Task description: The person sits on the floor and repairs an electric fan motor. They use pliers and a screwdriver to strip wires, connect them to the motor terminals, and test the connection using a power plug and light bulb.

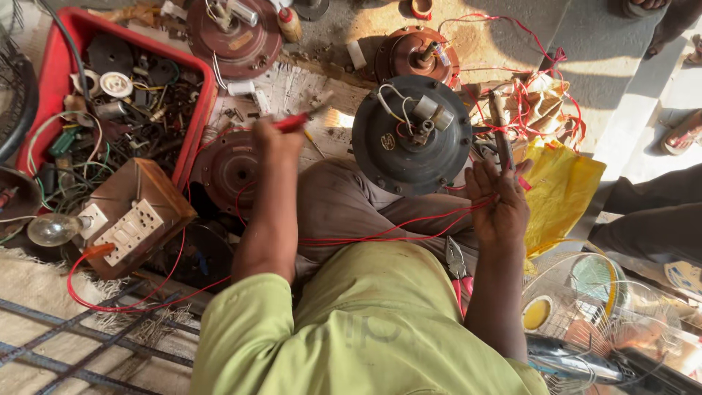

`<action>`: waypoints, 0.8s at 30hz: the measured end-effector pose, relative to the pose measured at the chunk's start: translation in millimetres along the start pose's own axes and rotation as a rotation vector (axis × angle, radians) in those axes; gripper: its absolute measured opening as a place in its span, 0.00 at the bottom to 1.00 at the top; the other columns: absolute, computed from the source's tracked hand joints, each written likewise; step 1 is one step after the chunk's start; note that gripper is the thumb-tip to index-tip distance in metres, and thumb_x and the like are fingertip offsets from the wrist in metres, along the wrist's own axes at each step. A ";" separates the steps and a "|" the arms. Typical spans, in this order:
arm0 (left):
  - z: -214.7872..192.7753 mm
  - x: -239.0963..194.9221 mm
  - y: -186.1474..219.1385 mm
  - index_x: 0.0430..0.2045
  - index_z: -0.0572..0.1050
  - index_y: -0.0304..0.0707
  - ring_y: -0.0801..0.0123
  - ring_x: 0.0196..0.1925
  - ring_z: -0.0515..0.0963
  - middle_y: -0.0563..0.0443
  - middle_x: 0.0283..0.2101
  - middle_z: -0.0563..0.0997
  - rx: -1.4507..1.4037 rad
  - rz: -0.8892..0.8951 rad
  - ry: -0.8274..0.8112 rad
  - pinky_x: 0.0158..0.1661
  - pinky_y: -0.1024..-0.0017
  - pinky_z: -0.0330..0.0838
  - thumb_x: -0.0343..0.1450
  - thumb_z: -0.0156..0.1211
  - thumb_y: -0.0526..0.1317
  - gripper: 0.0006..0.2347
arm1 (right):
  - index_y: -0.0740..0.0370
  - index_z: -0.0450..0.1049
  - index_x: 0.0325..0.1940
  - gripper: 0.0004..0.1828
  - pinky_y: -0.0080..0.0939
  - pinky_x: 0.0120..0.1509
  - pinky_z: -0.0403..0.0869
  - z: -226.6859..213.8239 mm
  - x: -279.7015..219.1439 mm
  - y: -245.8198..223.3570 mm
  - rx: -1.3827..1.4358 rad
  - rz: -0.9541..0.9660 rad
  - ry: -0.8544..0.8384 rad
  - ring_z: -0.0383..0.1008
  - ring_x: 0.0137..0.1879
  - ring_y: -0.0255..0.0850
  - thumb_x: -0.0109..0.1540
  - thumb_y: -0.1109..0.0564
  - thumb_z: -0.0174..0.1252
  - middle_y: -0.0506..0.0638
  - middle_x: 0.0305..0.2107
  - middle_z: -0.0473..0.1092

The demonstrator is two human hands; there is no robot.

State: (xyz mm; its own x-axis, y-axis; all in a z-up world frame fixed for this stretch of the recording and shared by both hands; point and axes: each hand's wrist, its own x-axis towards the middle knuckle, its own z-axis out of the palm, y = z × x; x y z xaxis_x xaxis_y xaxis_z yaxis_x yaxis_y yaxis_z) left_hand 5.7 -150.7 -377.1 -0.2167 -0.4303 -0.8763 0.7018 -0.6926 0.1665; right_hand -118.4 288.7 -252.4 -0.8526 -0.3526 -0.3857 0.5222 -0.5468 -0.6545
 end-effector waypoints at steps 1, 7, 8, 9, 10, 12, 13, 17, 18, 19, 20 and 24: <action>-9.3 9.7 -15.5 0.43 0.65 0.32 0.56 0.38 0.77 0.42 0.38 0.73 0.132 -0.007 0.010 0.48 0.52 0.76 0.64 0.57 0.31 0.15 | 0.73 0.60 0.68 0.23 0.62 0.73 0.71 0.2 -4.3 -3.1 0.014 -0.016 -0.011 0.71 0.66 0.57 0.74 0.53 0.44 0.64 0.59 0.68; -49.8 7.3 -50.0 0.59 0.65 0.34 0.62 0.40 0.83 0.43 0.42 0.81 1.984 0.776 -0.485 0.42 0.67 0.78 0.58 0.70 0.31 0.32 | 0.69 0.66 0.56 0.14 0.61 0.74 0.71 8.9 -21.5 -22.6 0.016 -0.059 -0.040 0.73 0.62 0.52 0.75 0.55 0.45 0.60 0.52 0.70; -45.1 3.0 -49.8 0.61 0.64 0.34 0.62 0.40 0.84 0.41 0.44 0.81 2.012 0.745 -0.535 0.41 0.67 0.79 0.57 0.70 0.31 0.34 | 0.67 0.65 0.50 0.09 0.57 0.68 0.70 8.9 -25.4 -25.5 0.078 -0.073 -0.153 0.71 0.56 0.50 0.78 0.58 0.45 0.58 0.46 0.68; -43.2 -3.9 -45.9 0.59 0.67 0.37 0.61 0.40 0.83 0.43 0.43 0.80 1.683 0.412 -0.345 0.40 0.63 0.76 0.60 0.68 0.35 0.30 | 0.66 0.64 0.43 0.12 0.53 0.62 0.70 9.2 -27.4 -27.7 0.137 -0.068 -0.266 0.69 0.49 0.47 0.81 0.60 0.46 0.56 0.41 0.66; -36.0 -10.7 -44.7 0.57 0.69 0.39 0.60 0.40 0.81 0.45 0.42 0.79 1.323 0.110 -0.170 0.38 0.60 0.73 0.63 0.67 0.39 0.26 | 0.64 0.64 0.40 0.14 0.54 0.59 0.70 9.6 -32.6 -29.2 0.115 -0.084 -0.321 0.69 0.46 0.46 0.81 0.60 0.47 0.54 0.38 0.65; -31.1 -34.8 -31.6 0.49 0.74 0.40 0.62 0.39 0.83 0.47 0.40 0.81 1.061 -0.050 -0.048 0.36 0.57 0.73 0.63 0.65 0.42 0.20 | 0.61 0.67 0.36 0.16 0.61 0.56 0.71 15.8 -32.8 -34.4 -0.014 -0.098 -0.404 0.69 0.44 0.47 0.79 0.59 0.50 0.52 0.34 0.64; -32.4 -48.8 -19.1 0.44 0.76 0.37 0.65 0.37 0.86 0.48 0.39 0.84 1.190 0.062 -0.076 0.35 0.57 0.77 0.62 0.65 0.41 0.17 | 0.60 0.69 0.35 0.15 0.66 0.57 0.72 19.8 -30.8 -34.1 -0.116 -0.099 -0.434 0.70 0.45 0.48 0.77 0.57 0.51 0.51 0.34 0.64; -69.5 -112.1 112.7 0.37 0.80 0.36 0.60 0.39 0.84 0.40 0.36 0.84 2.025 1.318 -0.306 0.40 0.61 0.77 0.61 0.74 0.48 0.18 | 0.62 0.71 0.51 0.10 0.67 0.58 0.71 27.2 -28.4 -40.1 -0.227 -0.069 -0.412 0.68 0.43 0.41 0.73 0.53 0.53 0.50 0.34 0.66; -79.6 -125.7 161.9 0.37 0.80 0.35 0.59 0.40 0.84 0.39 0.37 0.84 2.083 1.447 -0.151 0.41 0.61 0.77 0.61 0.74 0.47 0.17 | 0.65 0.70 0.57 0.13 0.61 0.70 0.62 23.5 -28.1 -40.9 -0.153 -0.035 -0.360 0.68 0.47 0.40 0.73 0.55 0.51 0.51 0.38 0.67; -87.4 -138.0 208.7 0.37 0.80 0.35 0.57 0.41 0.84 0.38 0.38 0.84 2.119 1.491 0.048 0.41 0.60 0.77 0.62 0.73 0.46 0.17 | 0.66 0.70 0.58 0.13 0.56 0.77 0.58 19.6 -24.0 -42.7 -0.103 0.000 -0.420 0.69 0.48 0.39 0.75 0.55 0.49 0.51 0.40 0.68; -96.5 -150.2 255.5 0.37 0.80 0.34 0.55 0.41 0.84 0.37 0.39 0.83 2.150 1.494 0.270 0.42 0.60 0.77 0.62 0.73 0.46 0.17 | 0.67 0.70 0.58 0.14 0.51 0.83 0.54 15.8 -14.0 -44.4 -0.052 0.039 -0.480 0.70 0.50 0.39 0.76 0.54 0.47 0.51 0.41 0.68; -124.9 -165.6 357.5 0.36 0.80 0.30 0.49 0.45 0.83 0.32 0.42 0.82 2.315 1.002 0.678 0.44 0.58 0.77 0.63 0.72 0.43 0.16 | 0.66 0.73 0.57 0.19 0.48 0.86 0.52 -18.0 11.7 -54.4 -0.123 0.100 -0.655 0.74 0.60 0.41 0.81 0.47 0.45 0.54 0.53 0.72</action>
State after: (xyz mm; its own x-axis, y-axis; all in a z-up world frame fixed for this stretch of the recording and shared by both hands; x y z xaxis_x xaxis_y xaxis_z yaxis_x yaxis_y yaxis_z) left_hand 377.2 -254.7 -228.9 -0.0342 -0.9802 -0.1952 -0.9982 0.0432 -0.0420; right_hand -157.2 328.0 -233.0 -0.5921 -0.8059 0.0007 0.5587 -0.4111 -0.7203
